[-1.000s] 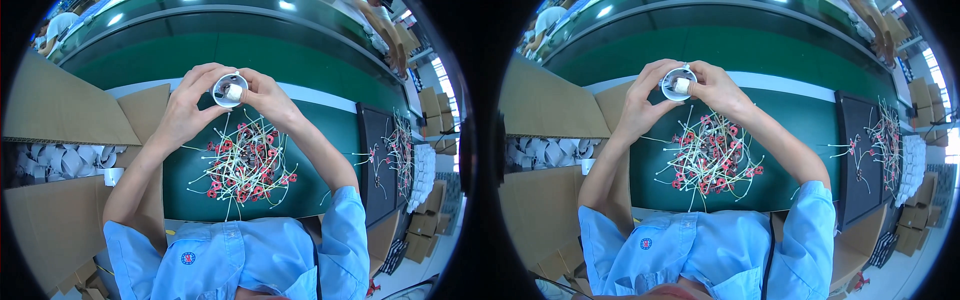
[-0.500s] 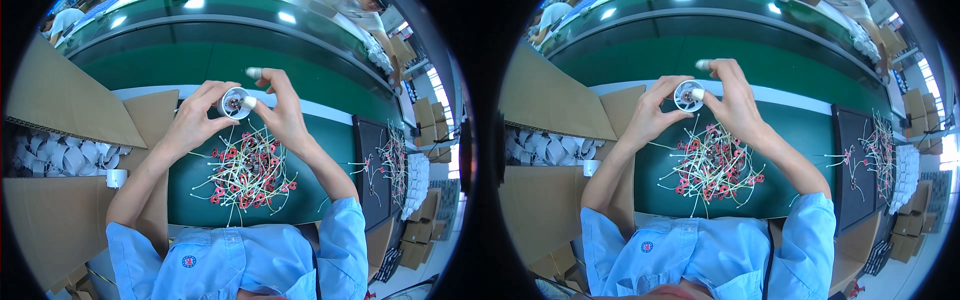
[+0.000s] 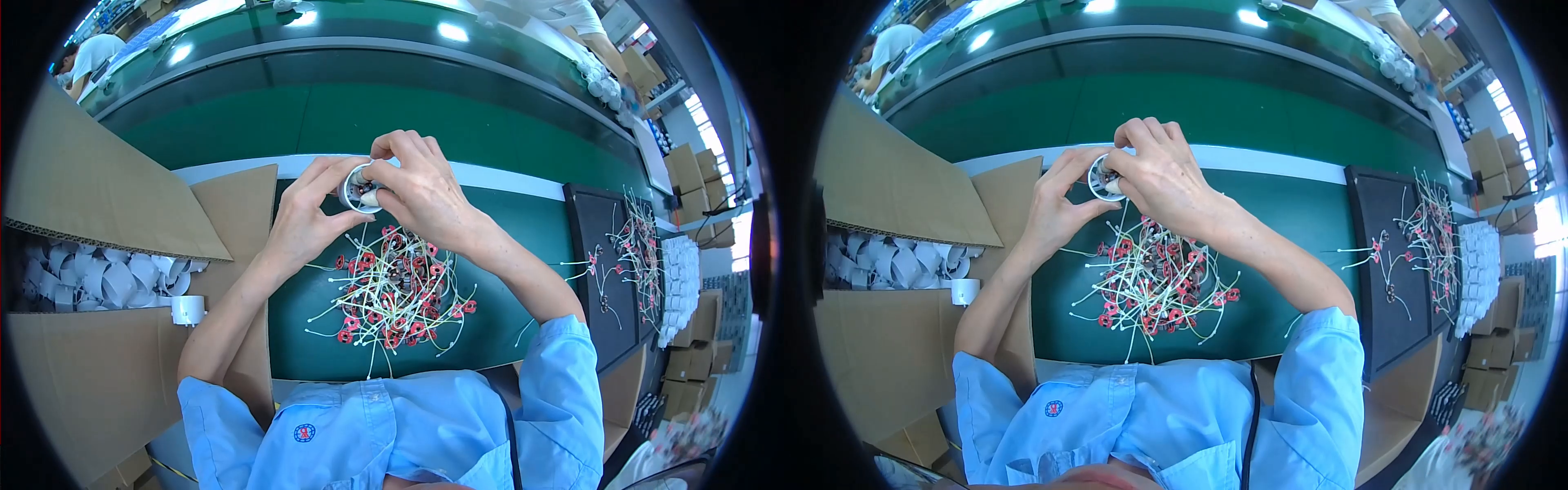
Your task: Assemble small electronic cooling fans by inserting motors into frames and managing wiring.
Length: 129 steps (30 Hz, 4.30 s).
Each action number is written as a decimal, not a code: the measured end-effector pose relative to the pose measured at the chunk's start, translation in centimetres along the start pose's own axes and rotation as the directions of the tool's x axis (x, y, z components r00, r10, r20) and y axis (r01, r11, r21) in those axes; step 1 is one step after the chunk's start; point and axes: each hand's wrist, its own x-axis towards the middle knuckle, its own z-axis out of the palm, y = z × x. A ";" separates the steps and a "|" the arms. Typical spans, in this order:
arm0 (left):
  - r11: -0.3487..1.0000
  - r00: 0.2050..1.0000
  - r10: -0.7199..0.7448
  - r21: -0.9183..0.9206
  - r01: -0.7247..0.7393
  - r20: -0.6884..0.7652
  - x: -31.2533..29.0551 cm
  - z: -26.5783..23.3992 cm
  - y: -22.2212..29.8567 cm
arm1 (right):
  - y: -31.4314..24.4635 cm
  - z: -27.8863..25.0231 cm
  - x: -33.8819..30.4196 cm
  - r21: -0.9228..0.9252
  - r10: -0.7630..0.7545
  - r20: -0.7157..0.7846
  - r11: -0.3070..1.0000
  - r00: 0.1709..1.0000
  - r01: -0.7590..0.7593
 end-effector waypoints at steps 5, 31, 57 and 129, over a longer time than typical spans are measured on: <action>1.000 1.000 -0.001 0.022 0.002 -0.029 0.1 0.0 -0.2 | 0.5 1.3 -0.2 0.144 0.111 0.021 0.983 0.994 -0.113; -0.012 0.987 -0.022 0.987 0.161 -0.162 -15.5 -9.7 0.7 | 7.6 2.1 -3.0 0.373 0.411 0.003 0.845 0.912 -0.382; 0.495 0.852 -0.451 0.720 0.487 -0.266 -15.4 -10.3 3.6 | 3.3 -1.5 -9.8 -0.075 0.377 0.417 0.921 0.827 -0.382; 0.897 0.942 -0.335 -0.304 0.320 0.002 -7.5 -1.7 2.0 | -2.8 -1.6 -2.4 0.887 0.417 0.455 -0.138 0.787 -0.440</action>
